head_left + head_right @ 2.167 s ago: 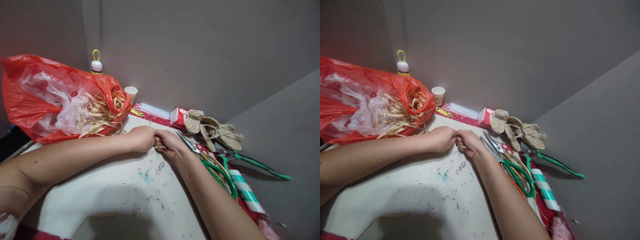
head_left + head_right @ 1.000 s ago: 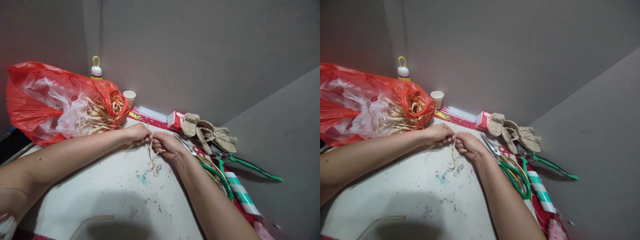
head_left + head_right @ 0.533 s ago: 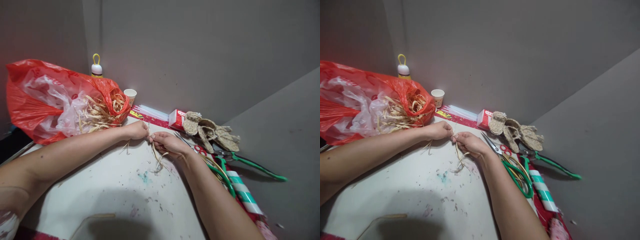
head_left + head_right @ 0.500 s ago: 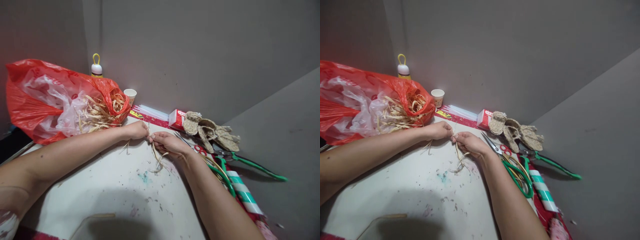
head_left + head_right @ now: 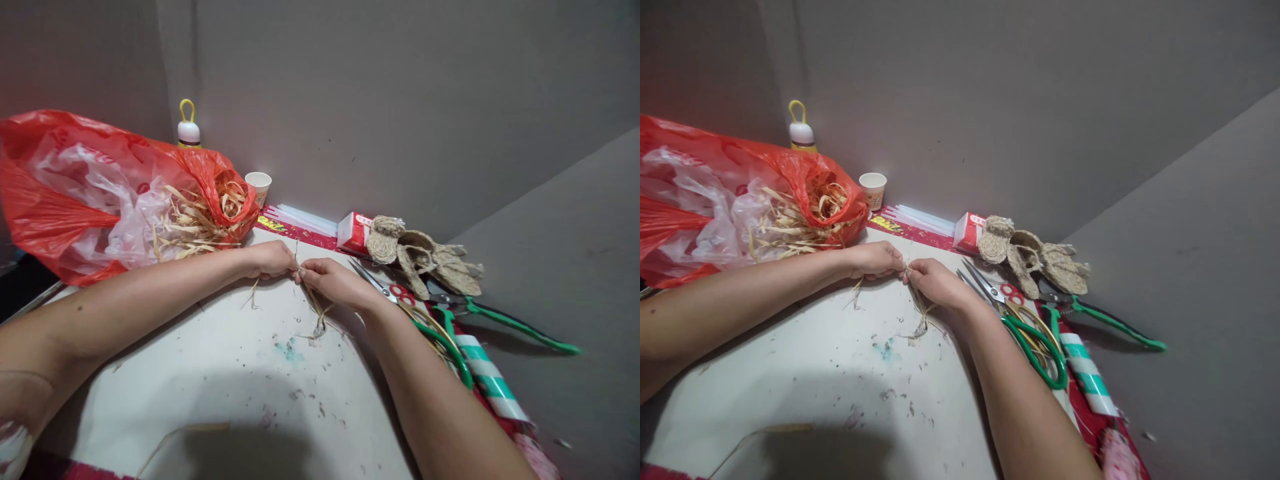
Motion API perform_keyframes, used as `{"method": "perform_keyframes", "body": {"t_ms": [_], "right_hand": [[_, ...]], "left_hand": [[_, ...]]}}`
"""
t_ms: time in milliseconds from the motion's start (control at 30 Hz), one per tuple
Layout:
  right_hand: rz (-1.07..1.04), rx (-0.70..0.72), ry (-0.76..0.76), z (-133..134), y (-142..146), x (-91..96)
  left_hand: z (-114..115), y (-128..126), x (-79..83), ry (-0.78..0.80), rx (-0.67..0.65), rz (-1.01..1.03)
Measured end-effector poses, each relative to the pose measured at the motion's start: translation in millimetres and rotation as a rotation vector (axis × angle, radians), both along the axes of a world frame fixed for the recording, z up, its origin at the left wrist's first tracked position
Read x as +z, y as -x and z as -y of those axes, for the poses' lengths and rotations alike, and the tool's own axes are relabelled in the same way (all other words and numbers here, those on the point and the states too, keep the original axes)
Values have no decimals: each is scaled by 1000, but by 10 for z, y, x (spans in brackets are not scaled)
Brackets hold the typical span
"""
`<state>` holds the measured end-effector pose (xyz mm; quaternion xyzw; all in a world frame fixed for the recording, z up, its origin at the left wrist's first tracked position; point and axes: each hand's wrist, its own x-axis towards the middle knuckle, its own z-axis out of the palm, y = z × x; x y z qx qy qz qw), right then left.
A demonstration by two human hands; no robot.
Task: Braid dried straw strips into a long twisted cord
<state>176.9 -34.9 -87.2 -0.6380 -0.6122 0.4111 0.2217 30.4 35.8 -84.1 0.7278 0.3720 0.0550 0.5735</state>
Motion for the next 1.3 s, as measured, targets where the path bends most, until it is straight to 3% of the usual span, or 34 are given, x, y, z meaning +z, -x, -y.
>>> {"method": "perform_keyframes", "body": {"t_ms": [133,267,433,567,733,867,933,1000,1067,1167,1200,1300], "right_hand": [[235,-5,-139,15,46,51],[337,-29,-174,49,30,160],[328,-83,-159,86,103,246],[230,-71,-80,114,260,201],[421,99,-170,166,462,56],[549,205,-232,290,561,156],[409,385,-109,354,530,299],[127,535,93,369,425,429],[-47,352,73,312,266,475],[-92,-194,-156,137,31,357],[-128,-308,-157,78,-21,289],[-255,-337,1,-33,-71,104]], "left_hand": [[18,-26,-22,-28,73,-7],[54,-39,-17,-63,120,-18],[44,-26,-22,-11,124,36],[2,-21,-50,62,114,103],[-12,-23,-46,213,154,135],[3,-16,-16,314,135,161],[10,-14,3,335,140,143],[14,-13,20,336,171,128],[13,-12,30,338,191,130],[3,-7,32,356,178,146],[-2,-5,31,368,171,149],[-12,2,27,391,163,168]]}}
